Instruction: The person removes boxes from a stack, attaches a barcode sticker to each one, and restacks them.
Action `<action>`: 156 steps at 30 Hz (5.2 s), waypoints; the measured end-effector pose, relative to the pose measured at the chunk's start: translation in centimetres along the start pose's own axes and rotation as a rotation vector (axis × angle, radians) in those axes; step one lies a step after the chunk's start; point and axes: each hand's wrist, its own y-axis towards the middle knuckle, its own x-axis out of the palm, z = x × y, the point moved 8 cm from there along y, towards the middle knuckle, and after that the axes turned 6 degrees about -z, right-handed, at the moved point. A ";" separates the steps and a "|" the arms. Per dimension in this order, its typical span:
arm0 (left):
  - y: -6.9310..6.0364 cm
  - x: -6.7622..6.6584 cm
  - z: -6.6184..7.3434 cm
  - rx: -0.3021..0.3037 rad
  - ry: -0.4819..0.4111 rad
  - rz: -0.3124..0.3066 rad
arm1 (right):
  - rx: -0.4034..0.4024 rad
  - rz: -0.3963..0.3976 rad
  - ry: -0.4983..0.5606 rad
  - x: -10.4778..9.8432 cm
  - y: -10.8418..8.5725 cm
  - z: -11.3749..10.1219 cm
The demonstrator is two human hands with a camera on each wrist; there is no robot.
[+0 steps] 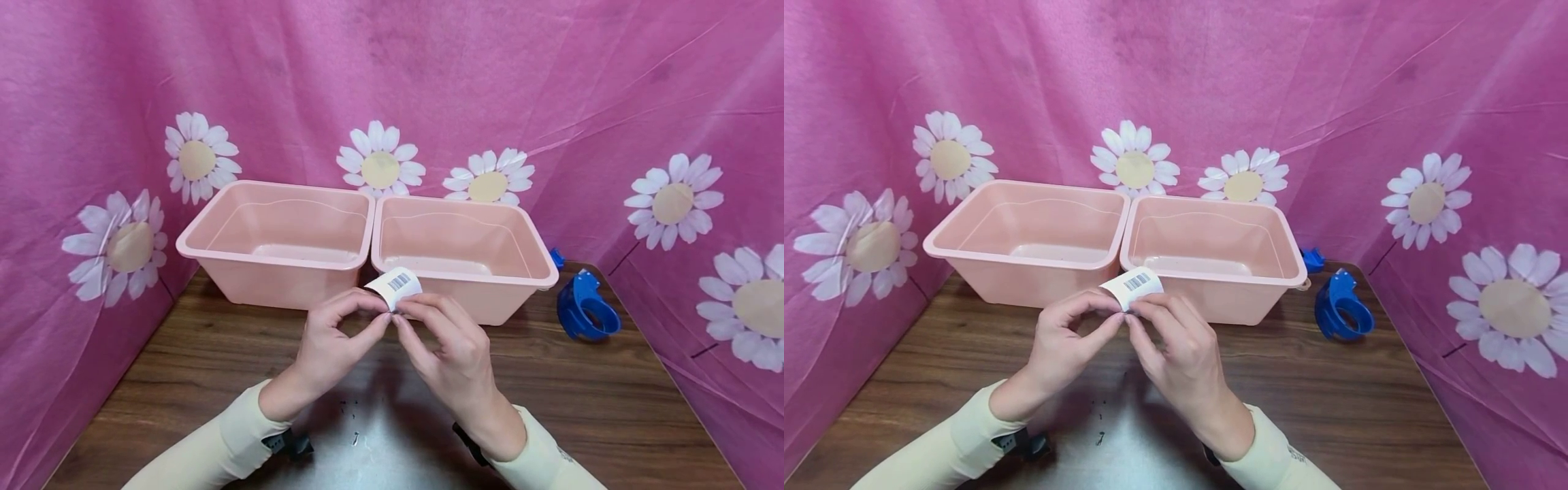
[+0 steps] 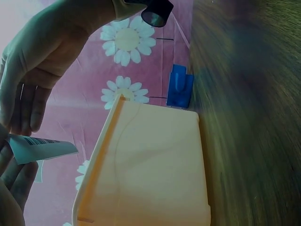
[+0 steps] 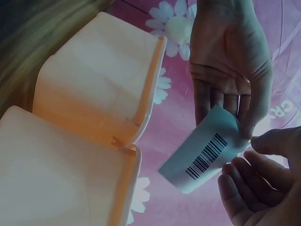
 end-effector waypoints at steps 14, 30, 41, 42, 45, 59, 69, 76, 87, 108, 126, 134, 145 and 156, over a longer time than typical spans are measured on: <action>0.0 0.0 0.4 0.060 0.021 0.005 | 0.025 -0.018 0.040 0.3 -0.1 0.2; 0.0 0.2 0.2 0.055 0.040 -0.017 | 0.059 -0.019 0.061 0.4 -0.2 0.7; 0.0 0.4 -0.1 0.058 0.026 -0.026 | 0.050 -0.005 0.057 0.1 -0.2 0.9; 0.0 0.4 -0.1 0.060 0.029 -0.026 | 0.048 -0.003 0.055 0.1 -0.2 0.9; 0.1 0.4 -0.2 0.054 0.039 -0.024 | 0.053 0.008 0.053 -0.1 0.0 1.1; -0.5 -1.1 -0.4 -0.065 0.042 -0.032 | 0.361 -0.076 0.190 -0.1 -1.2 4.3; -1.4 -2.1 -1.6 -0.181 0.024 -0.039 | 0.553 -0.122 0.203 -0.4 -2.1 6.1; -2.4 -3.2 -2.9 -0.289 0.069 -0.060 | 0.650 -0.138 0.259 -0.6 -3.0 7.2; -4.0 -4.2 -4.3 -0.402 0.135 -0.078 | 0.754 -0.141 0.283 -0.9 -4.2 8.5; -6.1 -4.5 -6.5 -0.573 -0.032 -0.123 | 0.822 -0.085 0.307 -2.0 -4.8 10.0; -9.9 -1.0 -9.2 -0.792 -0.126 -0.247 | 0.840 -0.064 0.207 -3.2 -5.4 11.1; -11.2 0.1 -9.5 -0.828 -0.040 -0.329 | 0.857 -0.071 0.193 -3.2 -5.4 11.1; -11.0 -0.2 -9.0 -0.754 0.221 -0.351 | 0.857 -0.072 0.208 -3.1 -5.6 11.3; -9.7 -1.2 -8.4 -0.736 0.254 -0.293 | 0.865 -0.082 0.198 -2.9 -5.7 11.7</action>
